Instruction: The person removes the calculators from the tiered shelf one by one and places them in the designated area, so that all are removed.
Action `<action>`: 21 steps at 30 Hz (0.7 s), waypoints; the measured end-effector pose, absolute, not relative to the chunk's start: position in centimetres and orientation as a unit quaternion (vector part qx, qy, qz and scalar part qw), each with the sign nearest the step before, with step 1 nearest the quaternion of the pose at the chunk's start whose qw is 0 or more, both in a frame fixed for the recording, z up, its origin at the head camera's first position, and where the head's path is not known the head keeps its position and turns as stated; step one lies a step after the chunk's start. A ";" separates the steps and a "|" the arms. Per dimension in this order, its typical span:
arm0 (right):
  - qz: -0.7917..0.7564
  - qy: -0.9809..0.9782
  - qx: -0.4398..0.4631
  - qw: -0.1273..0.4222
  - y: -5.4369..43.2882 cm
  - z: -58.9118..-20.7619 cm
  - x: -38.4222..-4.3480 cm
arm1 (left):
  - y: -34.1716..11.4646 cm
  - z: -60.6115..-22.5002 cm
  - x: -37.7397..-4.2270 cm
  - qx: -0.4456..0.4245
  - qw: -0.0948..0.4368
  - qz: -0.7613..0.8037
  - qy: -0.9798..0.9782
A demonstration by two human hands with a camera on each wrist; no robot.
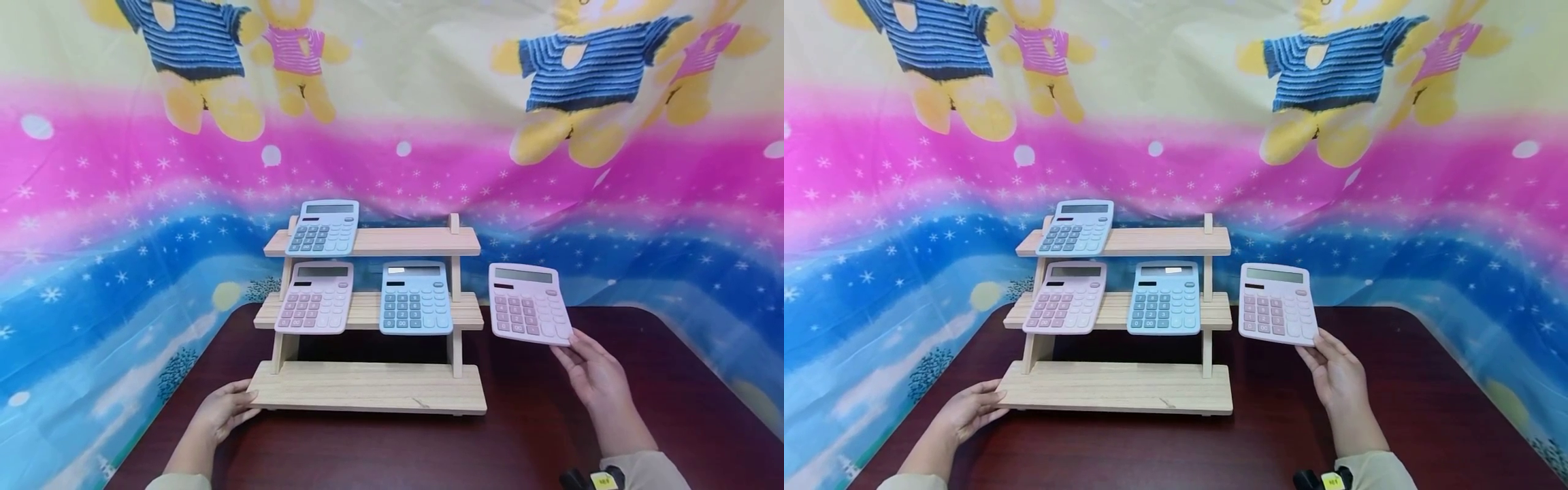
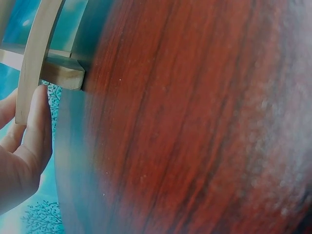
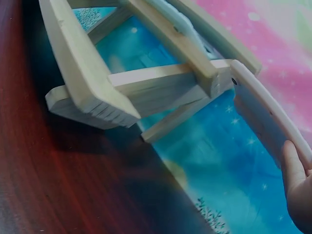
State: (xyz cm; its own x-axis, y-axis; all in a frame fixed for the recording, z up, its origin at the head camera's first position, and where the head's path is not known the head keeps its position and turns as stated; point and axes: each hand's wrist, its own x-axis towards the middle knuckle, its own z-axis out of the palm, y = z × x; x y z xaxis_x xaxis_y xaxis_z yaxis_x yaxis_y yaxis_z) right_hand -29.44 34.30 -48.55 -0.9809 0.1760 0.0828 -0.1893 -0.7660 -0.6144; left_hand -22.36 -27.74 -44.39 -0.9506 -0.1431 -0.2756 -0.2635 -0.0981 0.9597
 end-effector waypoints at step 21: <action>0.949 -0.304 -0.076 0.042 28.4 -42.5 -23.5 | -27.6 -44.2 -22.2 -0.144 0.042 0.728 0.669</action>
